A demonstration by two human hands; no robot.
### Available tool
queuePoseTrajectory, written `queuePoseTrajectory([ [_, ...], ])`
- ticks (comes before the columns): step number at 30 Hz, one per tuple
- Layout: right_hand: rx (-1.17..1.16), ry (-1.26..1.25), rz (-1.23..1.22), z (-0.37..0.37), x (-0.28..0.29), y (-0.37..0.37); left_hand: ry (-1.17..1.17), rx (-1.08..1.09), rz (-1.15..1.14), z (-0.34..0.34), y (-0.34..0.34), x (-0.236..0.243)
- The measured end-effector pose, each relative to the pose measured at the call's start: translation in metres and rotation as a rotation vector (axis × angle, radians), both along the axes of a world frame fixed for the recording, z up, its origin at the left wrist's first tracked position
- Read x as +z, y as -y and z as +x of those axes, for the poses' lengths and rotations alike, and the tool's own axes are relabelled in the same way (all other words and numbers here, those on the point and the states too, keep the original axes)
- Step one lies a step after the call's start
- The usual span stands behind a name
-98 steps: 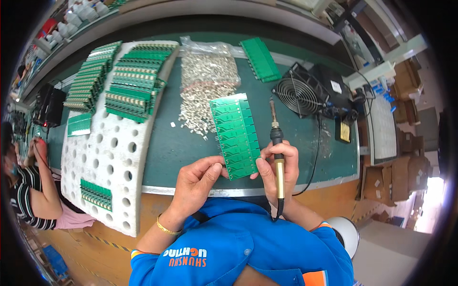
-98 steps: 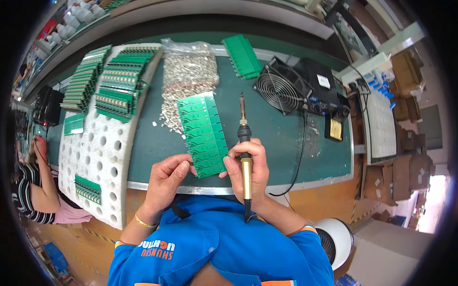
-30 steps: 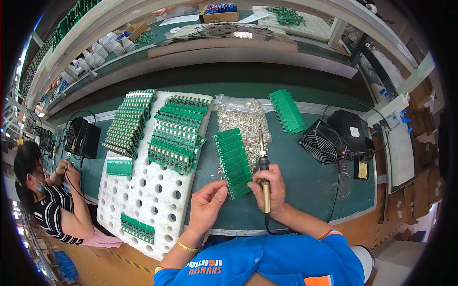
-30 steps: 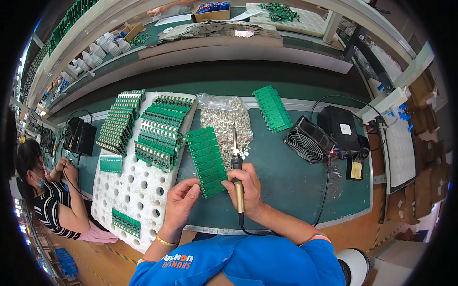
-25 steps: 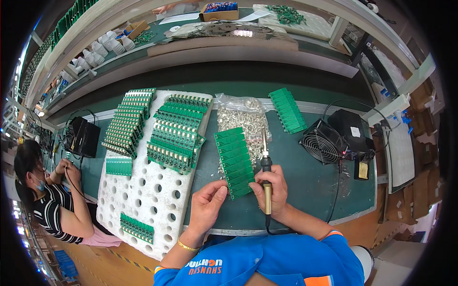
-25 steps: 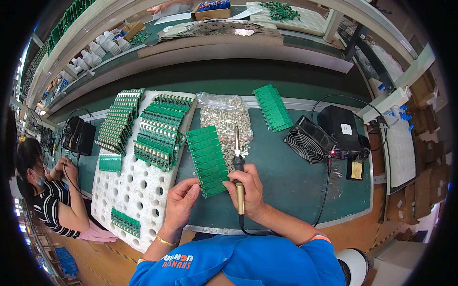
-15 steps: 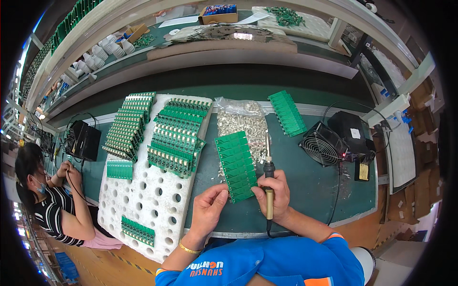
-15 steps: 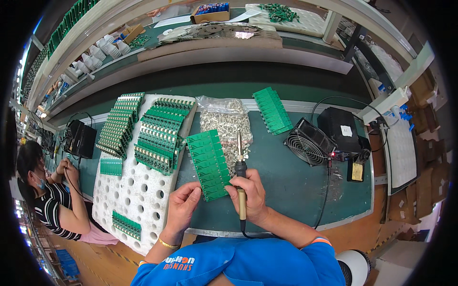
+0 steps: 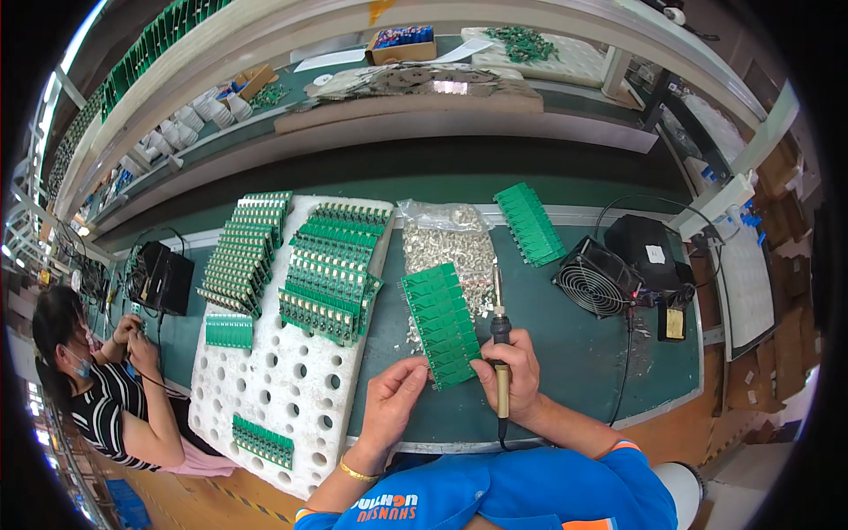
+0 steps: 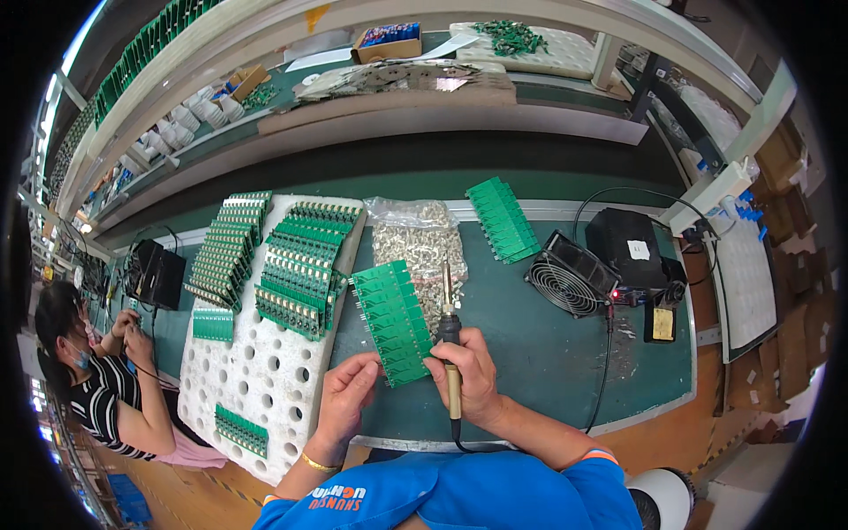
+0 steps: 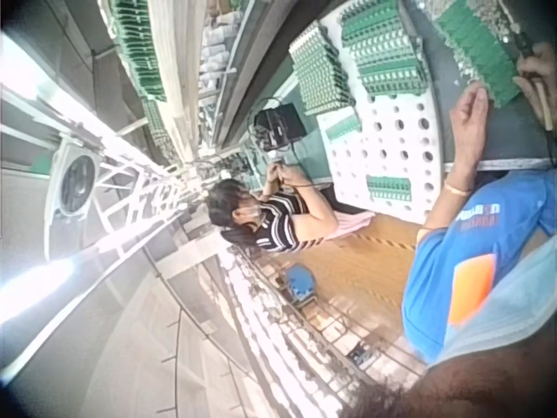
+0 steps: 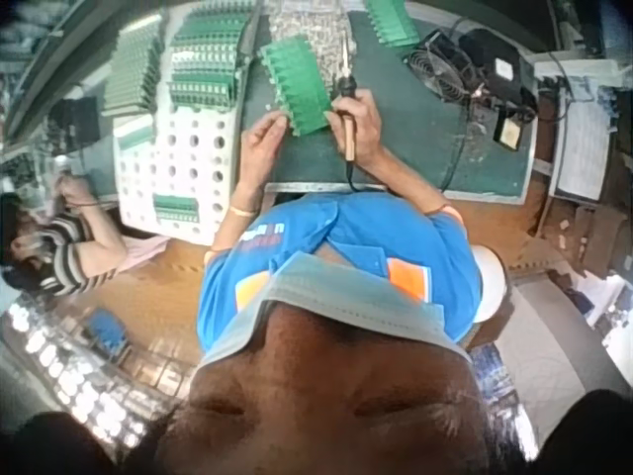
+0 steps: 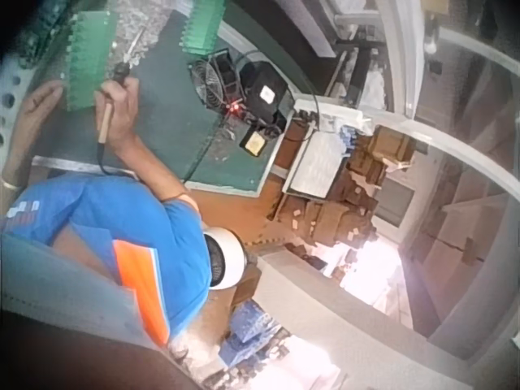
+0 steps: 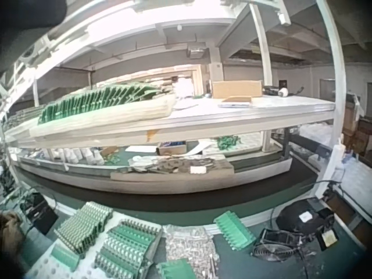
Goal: The person solders components onto circuit boards using a soldering iron and shows the boards to a coworker.
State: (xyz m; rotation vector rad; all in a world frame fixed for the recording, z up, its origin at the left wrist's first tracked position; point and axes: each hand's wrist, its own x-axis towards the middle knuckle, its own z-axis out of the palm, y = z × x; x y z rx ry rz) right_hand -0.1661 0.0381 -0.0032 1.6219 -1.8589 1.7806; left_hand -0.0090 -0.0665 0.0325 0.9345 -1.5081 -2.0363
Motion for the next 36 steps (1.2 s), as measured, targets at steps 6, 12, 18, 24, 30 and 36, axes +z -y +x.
queuePoseTrajectory([
  [6,-0.055,-0.054,-0.037,-0.012,0.006,-0.011,0.051,-0.069,-0.030,-0.015,-0.007,0.005],
  [12,-0.115,-0.134,-0.086,-0.033,0.011,-0.036,0.057,-0.029,0.139,-0.044,-0.006,0.007],
  [18,-0.183,-0.114,-0.120,-0.044,0.006,-0.076,-0.006,-0.042,0.130,-0.096,0.011,0.016],
  [24,-0.266,-0.110,-0.132,-0.047,0.003,-0.107,-0.040,-0.084,0.132,-0.152,0.021,0.013],
  [30,-0.291,-0.123,-0.132,-0.053,0.004,-0.122,-0.014,-0.057,0.100,-0.214,0.028,0.006],
  [36,-0.287,-0.153,-0.107,-0.057,0.004,-0.125,0.150,-0.109,0.108,-0.243,0.041,-0.024],
])
